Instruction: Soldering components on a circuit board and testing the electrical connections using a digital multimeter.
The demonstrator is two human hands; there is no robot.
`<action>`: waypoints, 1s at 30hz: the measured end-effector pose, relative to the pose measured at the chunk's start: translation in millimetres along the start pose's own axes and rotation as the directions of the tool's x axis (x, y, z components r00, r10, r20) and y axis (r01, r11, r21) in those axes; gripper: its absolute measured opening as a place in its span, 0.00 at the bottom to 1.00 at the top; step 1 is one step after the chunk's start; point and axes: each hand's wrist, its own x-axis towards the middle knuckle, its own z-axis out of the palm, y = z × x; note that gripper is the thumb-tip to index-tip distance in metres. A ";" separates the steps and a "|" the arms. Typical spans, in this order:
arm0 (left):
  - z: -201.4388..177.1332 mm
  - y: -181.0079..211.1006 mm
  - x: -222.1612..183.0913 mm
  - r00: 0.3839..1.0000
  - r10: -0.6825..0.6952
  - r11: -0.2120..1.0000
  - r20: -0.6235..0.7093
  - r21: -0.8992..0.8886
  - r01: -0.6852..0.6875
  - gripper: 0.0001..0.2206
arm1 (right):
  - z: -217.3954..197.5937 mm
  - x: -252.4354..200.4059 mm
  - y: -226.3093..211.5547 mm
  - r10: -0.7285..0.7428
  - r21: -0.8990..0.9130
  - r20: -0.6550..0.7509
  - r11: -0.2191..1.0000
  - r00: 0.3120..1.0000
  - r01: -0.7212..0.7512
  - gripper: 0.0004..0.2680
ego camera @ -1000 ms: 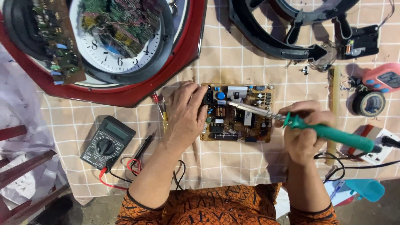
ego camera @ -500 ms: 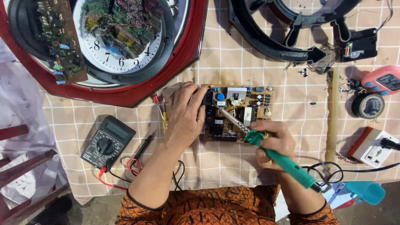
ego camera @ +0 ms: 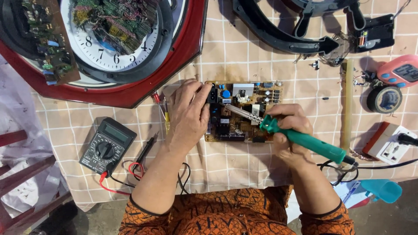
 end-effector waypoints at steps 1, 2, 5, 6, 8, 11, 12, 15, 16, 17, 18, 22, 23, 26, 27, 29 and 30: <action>1.5 -1.6 -1.3 1.000 -0.003 1.000 0.002 -0.001 0.003 0.19 | -1.5 7.7 -11.6 0.003 0.000 0.002 1.000 1.000 -0.003 0.06; 2.9 -3.2 -2.5 1.000 0.001 1.000 0.000 -0.004 -0.001 0.19 | -2.9 15.6 -23.3 0.081 -0.044 0.050 0.996 0.995 -0.079 0.07; 2.4 -4.3 -2.1 1.000 0.002 1.000 -0.001 -0.024 -0.002 0.19 | -3.2 37.1 -49.4 0.211 -0.134 0.143 0.972 0.967 -0.193 0.07; 1.3 -4.2 -1.4 1.000 0.004 0.999 0.001 -0.043 -0.004 0.19 | -2.5 43.2 -57.3 0.263 -0.182 0.184 0.956 0.947 -0.230 0.07; -2.2 -2.0 -0.8 1.000 0.024 0.999 -0.009 -0.030 -0.024 0.19 | 1.4 43.1 -51.6 0.252 -0.195 0.181 0.957 0.951 -0.216 0.06; 0.4 -2.5 -1.1 0.999 0.023 0.999 -0.025 -0.029 -0.024 0.17 | 5.7 54.6 -49.1 0.210 -0.169 0.174 0.969 0.962 -0.181 0.05; 1.7 -4.0 -2.4 1.000 0.008 0.999 -0.018 -0.036 -0.008 0.15 | 8.3 60.1 -49.3 0.187 -0.121 0.158 0.978 0.970 -0.169 0.06; -4.3 -0.1 -1.9 1.000 -0.020 0.997 0.003 -0.074 0.020 0.16 | 6.5 31.0 -30.7 0.190 -0.115 0.101 0.977 0.977 -0.178 0.06; 1.0 -4.1 -4.9 1.000 -0.025 0.997 -0.001 -0.075 0.024 0.16 | 2.6 22.8 -31.8 0.188 -0.116 0.107 0.978 0.976 -0.175 0.06; 6.3 -8.3 -7.6 1.000 -0.024 0.999 0.002 -0.040 0.024 0.16 | -1.0 14.2 -33.1 0.166 -0.167 0.137 0.976 0.977 -0.142 0.06; 12.1 -12.5 -10.1 1.000 -0.023 1.000 0.005 -0.006 0.023 0.16 | -5.0 5.7 -34.0 0.146 -0.217 0.168 0.970 0.975 -0.108 0.06; 3.5 -4.9 -6.6 0.996 -0.062 0.998 0.057 0.002 0.062 0.17 | -10.0 -42.8 -25.7 0.150 -0.181 0.133 0.976 0.980 -0.125 0.09; 2.2 -4.2 -5.3 0.993 -0.079 0.997 0.083 0.001 0.079 0.17 | -5.6 -47.5 -25.2 0.057 -0.115 0.078 0.992 0.995 -0.047 0.08; -2.0 0.1 -3.2 0.987 -0.114 0.993 0.113 -0.012 0.116 0.17 | 11.7 -58.5 -26.9 -0.091 0.009 -0.015 0.996 0.996 0.091 0.07; -2.8 2.0 -2.6 0.984 -0.130 0.991 0.118 -0.025 0.134 0.17 | 17.9 -62.1 -27.8 -0.147 0.066 -0.051 0.987 0.988 0.150 0.06; -3.3 1.7 -1.4 0.987 -0.115 0.993 0.109 -0.017 0.118 0.18 | 23.8 -42.2 -40.1 -0.169 -0.007 -0.012 0.986 0.986 0.169 0.05; -3.5 1.3 -1.2 0.990 -0.102 0.995 0.098 -0.008 0.104 0.18 | 27.0 -32.3 -46.3 -0.189 -0.078 0.030 0.978 0.981 0.191 0.05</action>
